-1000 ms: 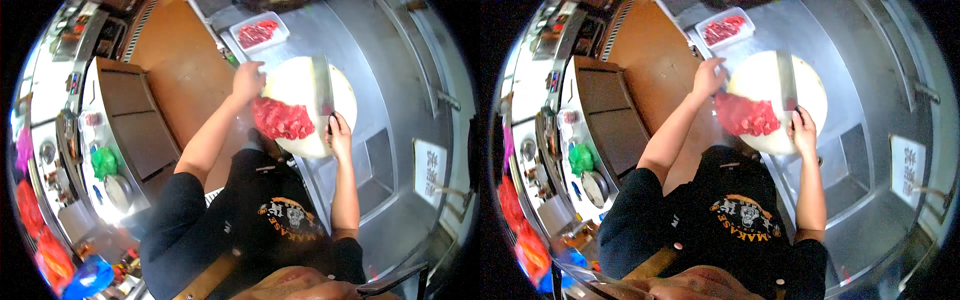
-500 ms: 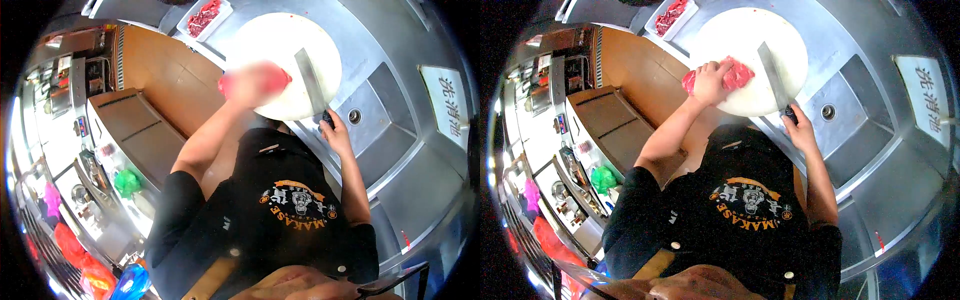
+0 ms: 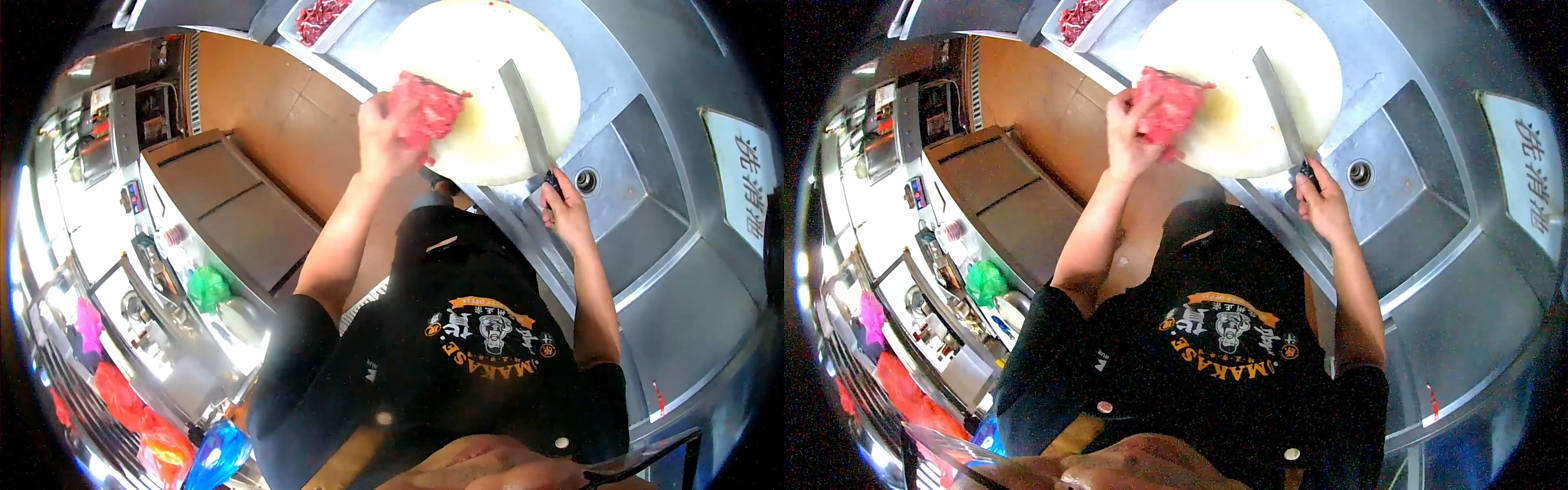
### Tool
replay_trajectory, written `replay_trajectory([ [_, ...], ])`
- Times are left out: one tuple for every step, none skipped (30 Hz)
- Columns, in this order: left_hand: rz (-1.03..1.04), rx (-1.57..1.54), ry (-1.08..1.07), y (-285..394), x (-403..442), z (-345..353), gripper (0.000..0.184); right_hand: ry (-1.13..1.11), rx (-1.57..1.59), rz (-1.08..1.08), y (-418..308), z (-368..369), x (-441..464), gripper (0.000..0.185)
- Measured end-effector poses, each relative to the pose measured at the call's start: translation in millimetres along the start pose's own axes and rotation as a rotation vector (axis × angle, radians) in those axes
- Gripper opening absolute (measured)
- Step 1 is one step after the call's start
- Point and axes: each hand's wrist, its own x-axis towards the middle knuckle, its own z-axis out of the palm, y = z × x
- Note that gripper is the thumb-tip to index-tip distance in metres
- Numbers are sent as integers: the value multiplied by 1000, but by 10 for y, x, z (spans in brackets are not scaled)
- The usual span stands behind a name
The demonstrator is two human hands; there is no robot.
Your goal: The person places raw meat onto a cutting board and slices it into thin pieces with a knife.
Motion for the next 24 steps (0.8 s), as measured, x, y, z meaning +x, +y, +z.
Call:
replay_trajectory([
  [-35,-77,50,-55,-14,-71,72,16,0,4,-14,-4,7,55],
  [-108,-126,91,-65,-68,-183,70,42,23,13,11,-13,30,54],
  [-179,-157,114,-135,-128,-313,68,37,32,4,41,-37,68,54],
  [-166,-177,141,-128,-130,-469,67,32,42,-1,84,-62,97,54],
  [-155,-197,168,-105,-116,-620,67,27,51,-4,122,-72,101,54],
  [-123,-260,189,-113,-100,-742,69,23,61,0,107,-70,88,54],
  [-91,-324,212,-79,-58,-835,72,18,71,2,63,-66,69,54],
  [-54,-274,162,-15,-4,-900,70,12,78,2,35,-60,57,53],
  [-28,-175,59,120,134,-892,69,13,86,16,27,-53,52,53],
  [-1,-76,-43,317,290,-791,68,15,93,28,20,-47,49,53],
  [25,22,-144,469,378,-634,67,18,99,41,16,-44,41,54],
  [45,87,-273,485,421,-367,72,22,116,47,28,-41,35,53],
  [63,153,-402,433,443,-50,77,24,132,53,63,-28,36,53],
  [127,209,-440,344,382,288,87,26,147,55,87,-16,52,53],
  [188,266,-476,276,304,517,98,29,166,57,109,-4,43,53],
  [186,239,-452,316,272,546,105,33,184,58,131,0,25,53],
  [197,210,-428,339,276,581,113,46,209,52,142,1,33,53],
  [162,252,-448,337,309,528,117,65,238,31,180,12,17,53],
  [155,323,-496,296,299,475,117,97,203,-15,225,19,-4,53],
  [140,398,-541,236,293,418,117,122,162,-62,250,22,-1,53],
  [132,476,-585,181,296,370,117,146,126,-113,281,34,19,52],
  [180,493,-586,139,291,346,114,148,190,-189,285,22,89,51],
  [167,493,-590,122,299,331,112,167,143,-205,277,-6,158,48],
  [154,490,-595,124,309,319,110,189,94,-218,138,-28,173,46],
])
